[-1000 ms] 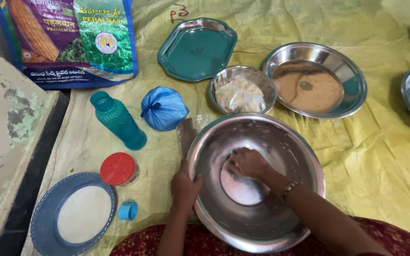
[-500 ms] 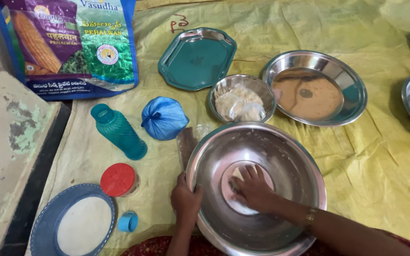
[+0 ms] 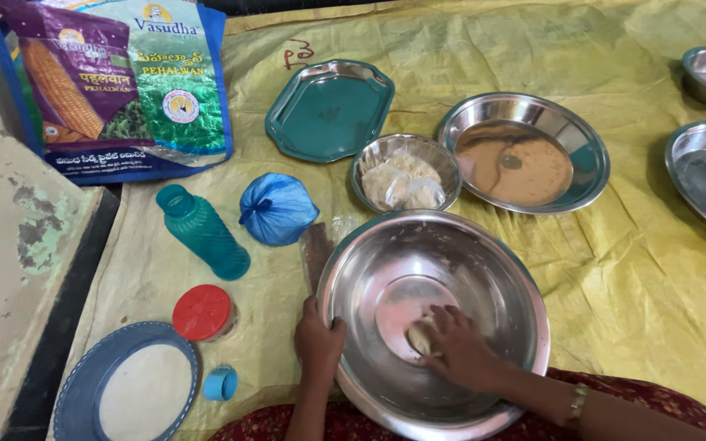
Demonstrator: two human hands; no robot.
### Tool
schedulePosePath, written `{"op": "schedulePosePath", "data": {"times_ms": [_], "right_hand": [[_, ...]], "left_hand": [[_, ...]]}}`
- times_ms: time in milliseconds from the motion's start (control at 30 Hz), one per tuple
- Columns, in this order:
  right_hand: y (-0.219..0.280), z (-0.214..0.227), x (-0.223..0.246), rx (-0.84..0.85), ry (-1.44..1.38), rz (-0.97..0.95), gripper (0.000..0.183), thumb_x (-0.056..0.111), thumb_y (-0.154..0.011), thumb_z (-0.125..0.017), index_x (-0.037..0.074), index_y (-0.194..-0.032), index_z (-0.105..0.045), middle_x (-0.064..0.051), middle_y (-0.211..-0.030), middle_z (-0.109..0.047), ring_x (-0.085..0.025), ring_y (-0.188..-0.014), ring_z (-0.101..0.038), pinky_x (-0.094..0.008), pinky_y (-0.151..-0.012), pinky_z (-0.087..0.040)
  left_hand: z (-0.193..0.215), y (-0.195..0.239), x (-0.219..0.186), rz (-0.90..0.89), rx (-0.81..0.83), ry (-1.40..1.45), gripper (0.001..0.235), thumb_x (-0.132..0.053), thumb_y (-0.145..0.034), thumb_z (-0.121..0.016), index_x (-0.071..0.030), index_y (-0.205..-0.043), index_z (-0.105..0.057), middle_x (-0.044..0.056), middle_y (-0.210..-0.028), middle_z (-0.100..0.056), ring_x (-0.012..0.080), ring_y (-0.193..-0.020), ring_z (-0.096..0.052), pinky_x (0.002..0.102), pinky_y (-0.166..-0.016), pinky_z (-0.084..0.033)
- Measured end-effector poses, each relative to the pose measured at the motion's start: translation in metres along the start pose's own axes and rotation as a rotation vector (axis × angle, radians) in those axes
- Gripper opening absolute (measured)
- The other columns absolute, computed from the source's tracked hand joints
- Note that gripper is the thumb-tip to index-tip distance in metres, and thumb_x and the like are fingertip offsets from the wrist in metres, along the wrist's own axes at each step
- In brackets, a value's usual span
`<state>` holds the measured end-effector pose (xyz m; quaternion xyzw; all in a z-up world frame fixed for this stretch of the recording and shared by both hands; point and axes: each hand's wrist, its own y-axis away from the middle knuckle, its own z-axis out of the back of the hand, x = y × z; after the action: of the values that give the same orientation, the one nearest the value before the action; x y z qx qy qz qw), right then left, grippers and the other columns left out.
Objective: The person kneads a small ball of dough inside a large metal bowl using both hands. They repeatedly press and fold the dough, then wrap it in a clear plastic sheet and place it back in the bowl.
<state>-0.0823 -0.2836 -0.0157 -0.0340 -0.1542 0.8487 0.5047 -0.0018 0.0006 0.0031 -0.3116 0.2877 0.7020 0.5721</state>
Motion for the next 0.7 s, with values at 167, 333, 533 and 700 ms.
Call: {"op": "schedulePosePath", "data": {"times_ms": [167, 333, 533, 700], "right_hand": [[-0.051, -0.02, -0.004, 0.18, -0.009, 0.211, 0.04, 0.044, -0.086, -0.073, 0.017, -0.116, -0.073, -0.016, -0.118, -0.064, -0.037, -0.108, -0.06, -0.055, -0.079, -0.052], [-0.107, -0.052, -0.039, -0.02, 0.032, 0.243, 0.036, 0.046, -0.085, -0.072, 0.017, -0.105, -0.074, -0.012, -0.108, -0.071, -0.032, -0.095, -0.068, -0.048, -0.069, -0.058], [-0.151, -0.07, -0.05, 0.034, 0.16, -0.18, 0.035, 0.048, -0.093, -0.066, 0.015, -0.097, -0.075, -0.013, -0.088, -0.074, -0.031, -0.077, -0.074, -0.044, -0.059, -0.06], [-0.161, -0.049, -0.043, 0.152, 0.177, -0.183, 0.046, 0.056, -0.097, -0.058, 0.014, -0.113, -0.069, -0.015, -0.099, -0.072, -0.032, -0.088, -0.072, -0.044, -0.068, -0.059]], "left_hand": [[0.004, 0.0, -0.007, 0.01, 0.079, -0.124, 0.071, -0.023, -0.077, -0.077, -0.005, -0.139, -0.051, 0.025, -0.099, -0.074, 0.0416, -0.091, -0.073, 0.05, -0.082, -0.058], [0.014, -0.009, -0.014, 0.044, 0.11, -0.179, 0.074, -0.026, -0.081, -0.077, -0.002, -0.143, -0.047, 0.026, -0.097, -0.074, 0.0415, -0.089, -0.074, 0.05, -0.08, -0.058], [0.013, -0.014, -0.012, 0.074, 0.157, -0.135, 0.078, -0.026, -0.083, -0.074, 0.0, -0.149, -0.041, 0.026, -0.098, -0.074, 0.0387, -0.086, -0.076, 0.047, -0.077, -0.061], [0.007, -0.007, -0.007, 0.042, 0.066, -0.086, 0.074, -0.024, -0.08, -0.076, 0.0, -0.144, -0.048, 0.025, -0.101, -0.074, 0.0393, -0.091, -0.075, 0.047, -0.08, -0.06]]}}
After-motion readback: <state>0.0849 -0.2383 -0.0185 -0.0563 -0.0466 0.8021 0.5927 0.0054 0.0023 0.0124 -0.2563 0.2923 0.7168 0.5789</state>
